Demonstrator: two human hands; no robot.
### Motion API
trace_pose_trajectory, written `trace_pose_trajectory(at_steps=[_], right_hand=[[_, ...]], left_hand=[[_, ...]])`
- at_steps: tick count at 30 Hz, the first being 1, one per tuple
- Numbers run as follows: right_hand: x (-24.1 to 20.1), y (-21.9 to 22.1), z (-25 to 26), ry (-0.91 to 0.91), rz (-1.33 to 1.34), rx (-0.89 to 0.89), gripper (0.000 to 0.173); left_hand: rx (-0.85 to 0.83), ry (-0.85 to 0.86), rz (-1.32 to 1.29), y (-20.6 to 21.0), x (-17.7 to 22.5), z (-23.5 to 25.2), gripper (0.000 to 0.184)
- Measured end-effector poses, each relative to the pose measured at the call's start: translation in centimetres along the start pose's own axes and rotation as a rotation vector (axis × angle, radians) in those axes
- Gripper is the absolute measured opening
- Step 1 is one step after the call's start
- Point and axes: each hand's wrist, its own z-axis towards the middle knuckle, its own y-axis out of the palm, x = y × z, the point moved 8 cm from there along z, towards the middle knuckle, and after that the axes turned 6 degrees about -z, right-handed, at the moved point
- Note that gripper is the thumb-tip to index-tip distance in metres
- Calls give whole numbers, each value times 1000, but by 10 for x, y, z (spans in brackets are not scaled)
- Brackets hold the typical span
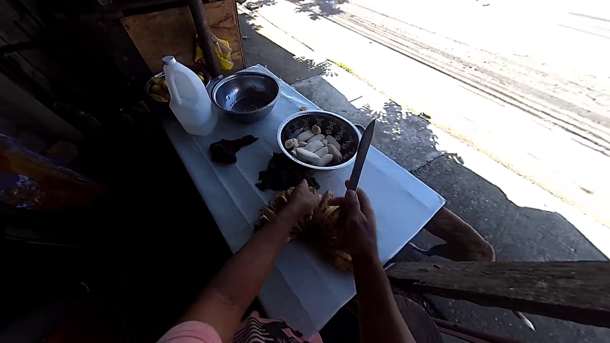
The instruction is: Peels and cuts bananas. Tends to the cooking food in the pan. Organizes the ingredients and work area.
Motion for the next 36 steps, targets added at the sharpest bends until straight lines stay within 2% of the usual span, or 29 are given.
trace_pose_trajectory(at_steps=[2, 3, 5, 7, 9, 11, 13, 15, 19, 22, 25, 28, 31, 33, 36], right_hand=[[38, -3, -47, 20, 19, 60, 41], [56, -4, -68, 34, 7, 97, 42], [87, -8, -90, 20, -70, 180, 41], [101, -12, -90, -66, -242, 250, 41], [92, -9, -72, -187, -473, 253, 44], [81, 0, -48, -198, -609, 156, 47], [70, 12, -30, -148, -686, -13, 48], [59, 28, -26, -179, -768, -144, 47], [40, 49, -40, -243, -1006, -312, 49], [25, 51, -50, -275, -1213, -333, 48], [18, 60, -41, -248, -1322, -366, 47], [27, 84, -15, -148, -1177, -406, 47], [52, 101, -1, -13, -653, -415, 45], [64, 105, -15, 55, -335, -423, 48], [73, 108, -28, 88, -101, -440, 53]], left_hand=[[-19, -38, 168, -1, -3, 9, 68], [-43, -32, 161, -2, -6, 9, 62], [-78, 1, 30, -9, -14, 2, 43], [-59, 39, -175, -21, -26, -9, 32], [9, 95, -365, -38, -37, -20, 29], [110, 161, -497, -58, -45, -28, 30], [194, 242, -517, -77, -50, -33, 32], [224, 320, -455, -92, -53, -35, 36], [102, 396, -427, -100, -53, -37, 42], [37, 430, -422, -96, -52, -37, 28], [49, 458, -459, -93, -51, -37, 31], [54, 484, -422, -87, -48, -43, 30], [107, 452, -494, -88, -52, -44, 37], [160, 425, -578, -93, -57, -42, 36], [214, 388, -636, -94, -54, -39, 35]])
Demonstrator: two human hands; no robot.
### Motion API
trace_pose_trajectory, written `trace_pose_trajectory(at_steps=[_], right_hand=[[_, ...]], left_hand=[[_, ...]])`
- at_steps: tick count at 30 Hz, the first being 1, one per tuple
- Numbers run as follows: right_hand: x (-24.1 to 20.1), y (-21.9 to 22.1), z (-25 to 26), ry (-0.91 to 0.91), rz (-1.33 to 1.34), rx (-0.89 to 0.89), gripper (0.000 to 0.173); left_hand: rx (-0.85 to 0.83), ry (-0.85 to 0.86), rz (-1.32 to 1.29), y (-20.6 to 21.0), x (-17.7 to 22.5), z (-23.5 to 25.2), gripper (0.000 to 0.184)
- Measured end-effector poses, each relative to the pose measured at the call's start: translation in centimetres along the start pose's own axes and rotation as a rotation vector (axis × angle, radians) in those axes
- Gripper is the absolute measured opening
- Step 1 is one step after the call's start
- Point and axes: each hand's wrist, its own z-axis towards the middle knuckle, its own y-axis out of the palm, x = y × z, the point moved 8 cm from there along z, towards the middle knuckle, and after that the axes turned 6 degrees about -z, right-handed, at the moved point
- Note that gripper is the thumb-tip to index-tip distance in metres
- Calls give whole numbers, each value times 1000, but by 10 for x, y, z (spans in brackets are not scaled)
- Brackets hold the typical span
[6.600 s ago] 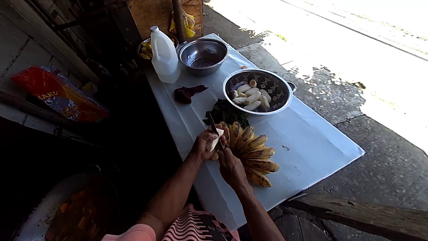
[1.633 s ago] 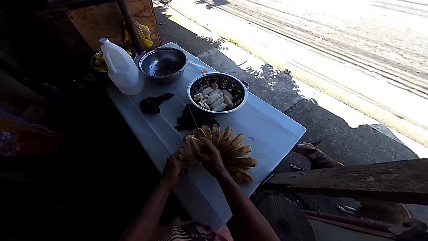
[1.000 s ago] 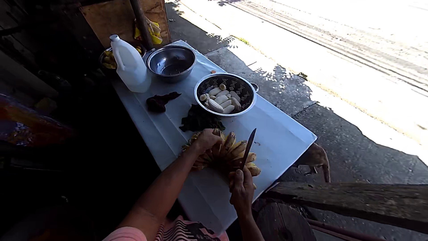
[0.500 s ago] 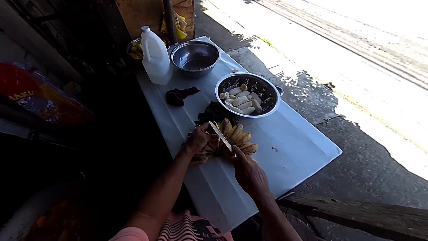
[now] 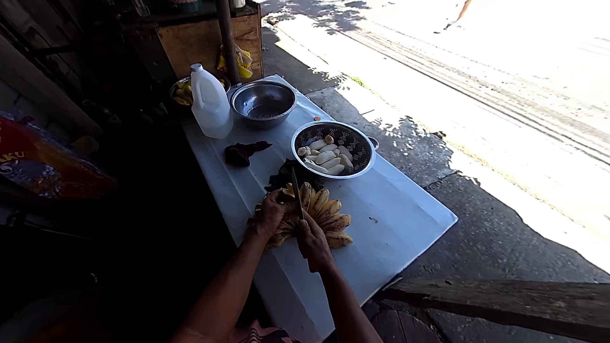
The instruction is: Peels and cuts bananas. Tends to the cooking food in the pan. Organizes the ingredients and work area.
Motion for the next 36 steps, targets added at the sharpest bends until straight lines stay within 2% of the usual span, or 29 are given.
trace_pose_trajectory(at_steps=[4, 6, 10, 12, 14, 15, 18, 19, 21, 23, 25, 27, 29, 31, 33, 36], right_hand=[[15, -7, 16, -22, 297, 125, 41], [17, -8, 20, 1, 380, 107, 38], [18, -7, 25, 4, 397, 97, 36], [18, -12, 28, 9, 402, 126, 37], [16, -14, 27, 29, 391, 148, 38], [14, -14, 24, 36, 379, 160, 38], [-1, -13, 11, -42, 309, 215, 37], [-3, -12, 9, -77, 235, 229, 47], [-5, -8, 10, -103, -86, 204, 80], [-11, -1, 12, -144, -384, 190, 92], [-17, -1, 10, -162, -441, 168, 89], [-21, 0, 3, -111, -253, 89, 79], [-27, 12, -3, -37, 47, 6, 64], [-36, 27, -9, -17, 137, -55, 54], [-43, 29, -13, -113, -66, 9, 45], [-49, 21, -27, -299, -561, 212, 36]], left_hand=[[-89, 2, -52, 7, -6, -4, 39], [-105, 2, 21, 4, -6, -6, 41], [-8, 72, 545, 10, 1, -8, 64], [-40, 93, 812, 21, 13, -23, 70], [-36, 98, 943, 21, 16, -35, 65], [-2, 93, 886, 13, 14, -37, 59], [90, 81, 436, -16, 6, -26, 34], [71, 37, 314, -20, 3, -24, 33], [9, -31, 189, -19, 1, -24, 42], [-66, -38, 203, -15, 5, -29, 49], [-120, 32, 272, -13, 12, -37, 53], [-107, 144, 239, -19, 11, -50, 55], [-88, 222, 19, -18, 4, -58, 58], [-49, 156, -327, -9, 2, -60, 48], [65, 31, -580, -10, -2, -53, 35], [59, -56, -715, -22, -3, -40, 33]])
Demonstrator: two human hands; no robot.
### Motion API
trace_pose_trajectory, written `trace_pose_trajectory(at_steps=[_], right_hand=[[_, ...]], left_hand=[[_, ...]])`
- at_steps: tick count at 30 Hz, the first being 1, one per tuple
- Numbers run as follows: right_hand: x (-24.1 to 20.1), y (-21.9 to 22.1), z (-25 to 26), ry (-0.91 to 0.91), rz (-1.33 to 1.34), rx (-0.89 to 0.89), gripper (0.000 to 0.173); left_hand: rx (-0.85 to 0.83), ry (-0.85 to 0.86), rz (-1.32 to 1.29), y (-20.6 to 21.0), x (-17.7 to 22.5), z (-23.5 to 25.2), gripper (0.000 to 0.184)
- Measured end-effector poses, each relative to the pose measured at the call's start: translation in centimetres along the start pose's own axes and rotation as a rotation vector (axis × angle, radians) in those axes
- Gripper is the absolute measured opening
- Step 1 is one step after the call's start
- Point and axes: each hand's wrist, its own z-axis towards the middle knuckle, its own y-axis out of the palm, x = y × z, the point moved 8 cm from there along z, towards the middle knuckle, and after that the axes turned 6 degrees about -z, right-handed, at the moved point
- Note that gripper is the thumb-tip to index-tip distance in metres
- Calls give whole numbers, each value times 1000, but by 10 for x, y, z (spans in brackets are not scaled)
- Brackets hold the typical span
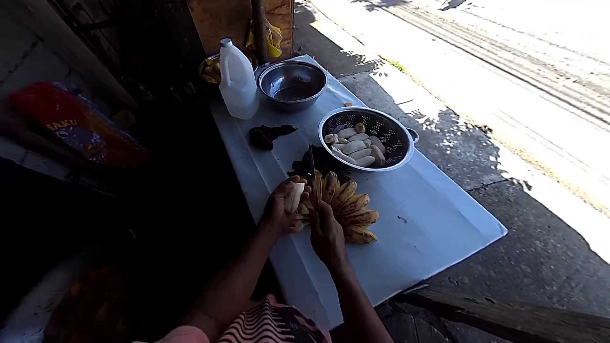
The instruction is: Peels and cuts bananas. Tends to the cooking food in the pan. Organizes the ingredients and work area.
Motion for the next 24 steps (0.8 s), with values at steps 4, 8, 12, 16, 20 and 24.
trace_pose_trajectory(at_steps=[4, 8, 12, 16, 20, 24], right_hand=[[-5, 1, -15, -40, -207, 2, 35], [10, 28, -15, 87, -277, -190, 38], [13, 24, -13, 111, -201, -238, 37], [1, 17, -20, 66, -114, -190, 35], [24, 34, -20, 162, 19, -370, 37], [30, -11, -17, 253, 606, -121, 39]], left_hand=[[-110, -85, -29, -4, -3, 4, 56], [-240, -105, 1, 10, -13, -2, 39], [-243, -127, -1, 8, -17, 3, 34], [-211, -148, -52, 8, -14, 9, 48], [-268, -156, 21, 15, -25, 10, 44], [-91, -163, 118, 59, -29, 25, 44]])
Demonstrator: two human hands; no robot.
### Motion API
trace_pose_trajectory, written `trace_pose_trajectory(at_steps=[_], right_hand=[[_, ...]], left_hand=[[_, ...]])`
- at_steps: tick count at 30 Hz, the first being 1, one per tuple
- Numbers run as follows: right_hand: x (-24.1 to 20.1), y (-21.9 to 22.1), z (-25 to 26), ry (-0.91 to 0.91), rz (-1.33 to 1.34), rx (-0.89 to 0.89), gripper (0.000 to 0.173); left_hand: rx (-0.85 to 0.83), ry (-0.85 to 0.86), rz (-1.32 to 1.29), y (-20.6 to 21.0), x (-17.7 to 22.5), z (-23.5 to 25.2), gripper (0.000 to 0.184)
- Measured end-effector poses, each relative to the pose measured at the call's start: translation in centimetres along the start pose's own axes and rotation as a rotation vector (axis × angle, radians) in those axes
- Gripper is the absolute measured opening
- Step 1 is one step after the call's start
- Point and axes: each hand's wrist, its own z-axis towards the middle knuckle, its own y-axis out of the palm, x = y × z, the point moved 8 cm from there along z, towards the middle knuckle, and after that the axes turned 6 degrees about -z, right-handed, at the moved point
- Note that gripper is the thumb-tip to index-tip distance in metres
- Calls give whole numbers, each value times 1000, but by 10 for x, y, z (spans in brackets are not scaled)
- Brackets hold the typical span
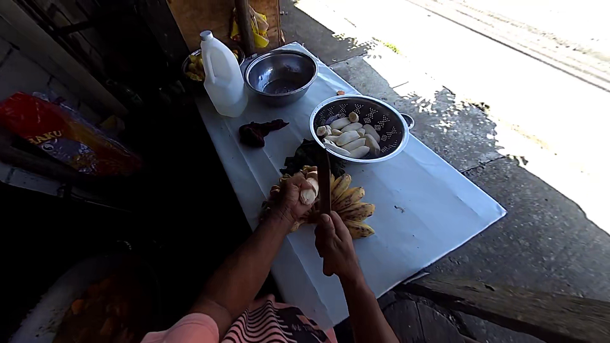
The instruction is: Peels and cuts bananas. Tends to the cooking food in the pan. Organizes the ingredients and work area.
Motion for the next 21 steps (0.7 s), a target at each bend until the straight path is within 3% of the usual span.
trace_pose_trajectory(at_steps=[2, 6, 10, 12, 14, 17, 21], right_hand=[[-20, -34, 0, -55, 207, 172, 44], [-28, -91, -1, -73, 291, 289, 45], [-7, -93, -2, 8, 354, 166, 46], [12, -84, -2, 109, 168, 118, 52], [21, -81, 0, 134, -278, 108, 51], [13, -76, -3, 39, -825, 128, 49], [1, -66, 10, 100, -1043, 38, 49]], left_hand=[[44, 64, 182, 34, 20, 36, 43], [82, 122, 702, 73, 51, 82, 73], [156, -205, 995, 37, 3, 65, 76], [125, -312, 1243, 10, -16, 67, 75], [33, -333, 1324, 3, -20, 66, 65], [-113, -277, 1188, 2, -12, 55, 47], [-198, -151, 1047, 4, -7, 32, 31]])
